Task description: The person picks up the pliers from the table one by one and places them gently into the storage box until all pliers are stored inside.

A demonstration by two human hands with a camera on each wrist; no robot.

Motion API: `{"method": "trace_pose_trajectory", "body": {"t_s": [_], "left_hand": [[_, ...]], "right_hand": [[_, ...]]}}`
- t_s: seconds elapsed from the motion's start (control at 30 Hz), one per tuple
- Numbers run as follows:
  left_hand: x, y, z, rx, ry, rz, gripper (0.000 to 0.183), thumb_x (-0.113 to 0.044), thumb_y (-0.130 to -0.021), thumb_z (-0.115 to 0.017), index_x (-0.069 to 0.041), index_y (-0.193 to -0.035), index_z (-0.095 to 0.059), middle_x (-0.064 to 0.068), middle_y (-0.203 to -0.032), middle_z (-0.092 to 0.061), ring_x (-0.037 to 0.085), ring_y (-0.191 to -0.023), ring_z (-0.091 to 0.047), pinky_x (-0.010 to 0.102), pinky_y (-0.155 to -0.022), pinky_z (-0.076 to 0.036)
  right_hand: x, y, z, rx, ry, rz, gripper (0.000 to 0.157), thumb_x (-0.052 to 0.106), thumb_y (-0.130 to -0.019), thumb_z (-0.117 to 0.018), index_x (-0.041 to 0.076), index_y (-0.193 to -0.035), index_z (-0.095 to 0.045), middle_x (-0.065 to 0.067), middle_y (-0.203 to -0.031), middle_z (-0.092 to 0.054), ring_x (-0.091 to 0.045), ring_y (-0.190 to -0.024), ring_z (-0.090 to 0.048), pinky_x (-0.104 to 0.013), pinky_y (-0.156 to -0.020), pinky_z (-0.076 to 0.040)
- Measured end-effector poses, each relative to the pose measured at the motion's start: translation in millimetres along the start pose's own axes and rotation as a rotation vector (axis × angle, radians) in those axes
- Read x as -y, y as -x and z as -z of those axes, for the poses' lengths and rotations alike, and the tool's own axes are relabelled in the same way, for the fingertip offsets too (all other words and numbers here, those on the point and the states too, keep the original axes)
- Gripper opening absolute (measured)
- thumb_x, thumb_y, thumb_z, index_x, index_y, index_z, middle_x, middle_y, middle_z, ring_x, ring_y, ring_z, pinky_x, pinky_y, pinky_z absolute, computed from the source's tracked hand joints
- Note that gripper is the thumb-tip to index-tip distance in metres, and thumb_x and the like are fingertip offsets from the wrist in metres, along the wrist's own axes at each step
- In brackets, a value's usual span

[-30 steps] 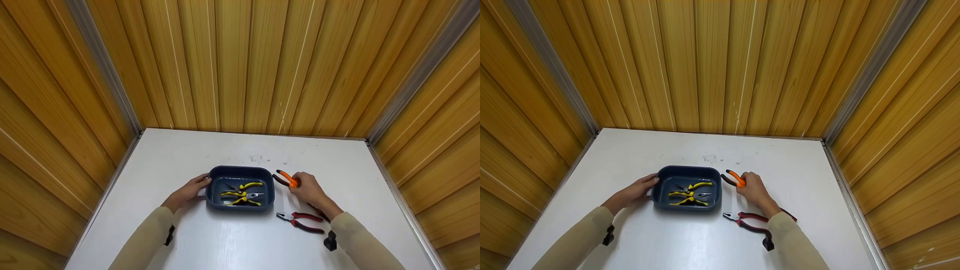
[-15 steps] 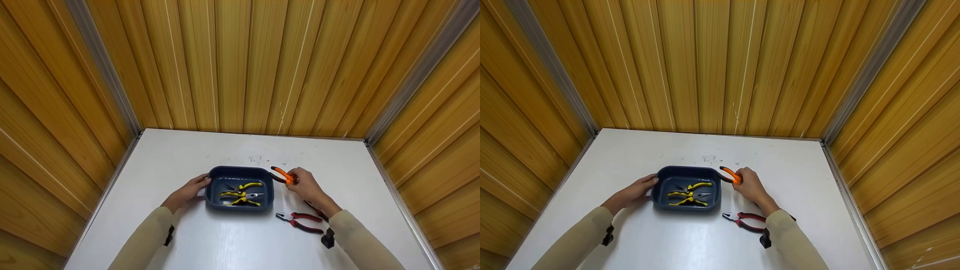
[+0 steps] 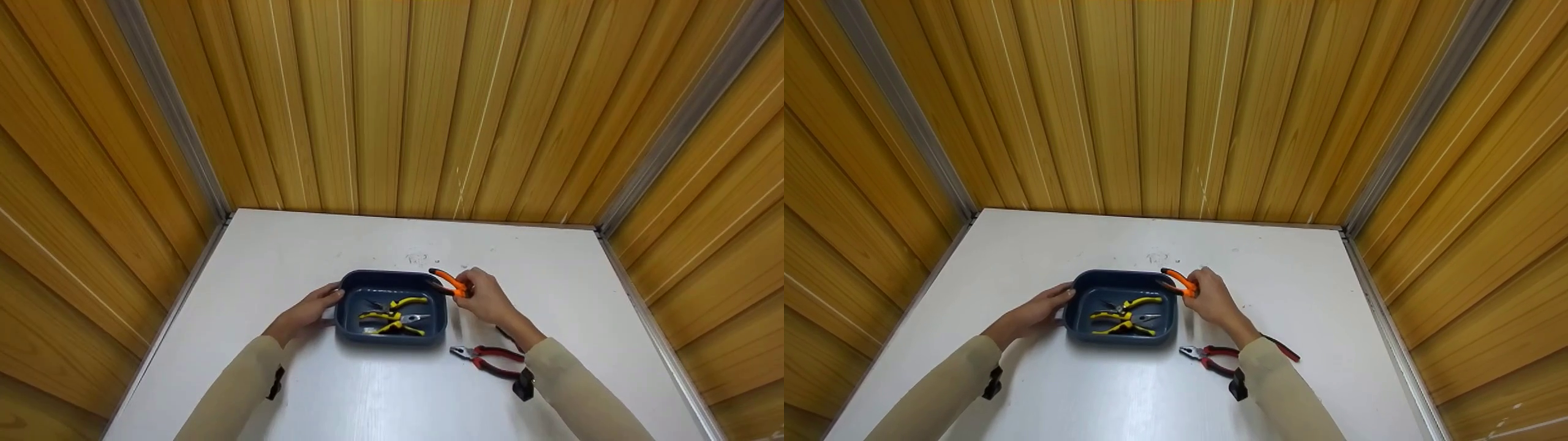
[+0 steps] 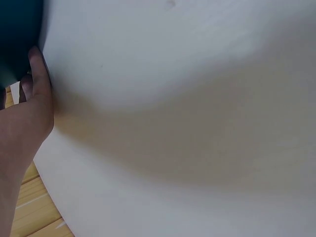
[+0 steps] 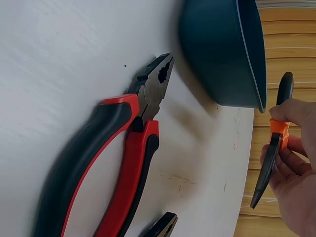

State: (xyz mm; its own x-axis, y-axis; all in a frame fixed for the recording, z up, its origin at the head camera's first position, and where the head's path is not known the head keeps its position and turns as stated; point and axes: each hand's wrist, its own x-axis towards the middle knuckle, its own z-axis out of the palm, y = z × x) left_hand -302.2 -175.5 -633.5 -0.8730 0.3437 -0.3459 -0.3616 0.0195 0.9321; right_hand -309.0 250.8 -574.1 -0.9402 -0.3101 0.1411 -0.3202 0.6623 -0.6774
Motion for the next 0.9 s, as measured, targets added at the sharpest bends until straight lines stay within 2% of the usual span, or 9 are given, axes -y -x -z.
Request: {"method": "trace_pose_trajectory", "body": {"t_s": [0.33,0.6,0.9], "left_hand": [[-3.3,1.8,-0.6,-0.024,-0.034,0.002,0.059,-0.031,-0.112,-0.056,-0.010,-0.164,-0.038,0.017,-0.165,-0.041,0.033,-0.151,-0.036,0.048,-0.110,-0.051],[-4.4,3.5,-1.9,-0.039,-0.056,0.008,0.062,-0.034,-0.111,-0.059,-0.010,-0.165,-0.038,0.018,-0.165,-0.042,0.034,-0.153,-0.034,0.049,-0.110,-0.050],[-3.4,1.1,-0.7,-0.003,-0.051,0.016,0.064,-0.037,-0.112,-0.055,-0.012,-0.167,-0.034,0.018,-0.169,-0.033,0.036,-0.154,-0.033,0.049,-0.111,-0.050]], "right_hand": [[13.3,-7.8,-8.6,0.033,0.013,0.025,0.032,0.003,-0.087,-0.085,0.000,-0.115,-0.071,-0.008,-0.101,-0.062,-0.020,-0.088,-0.058,-0.033,-0.076,-0.054],[24.7,-14.1,-14.7,0.082,0.038,0.000,0.032,0.007,-0.089,-0.085,0.003,-0.118,-0.071,-0.005,-0.104,-0.062,-0.021,-0.093,-0.058,-0.039,-0.082,-0.054],[32.2,-19.9,-21.5,0.121,0.090,0.051,0.036,0.008,-0.089,-0.085,0.002,-0.121,-0.070,-0.006,-0.105,-0.062,-0.021,-0.094,-0.059,-0.042,-0.085,-0.055]]}}
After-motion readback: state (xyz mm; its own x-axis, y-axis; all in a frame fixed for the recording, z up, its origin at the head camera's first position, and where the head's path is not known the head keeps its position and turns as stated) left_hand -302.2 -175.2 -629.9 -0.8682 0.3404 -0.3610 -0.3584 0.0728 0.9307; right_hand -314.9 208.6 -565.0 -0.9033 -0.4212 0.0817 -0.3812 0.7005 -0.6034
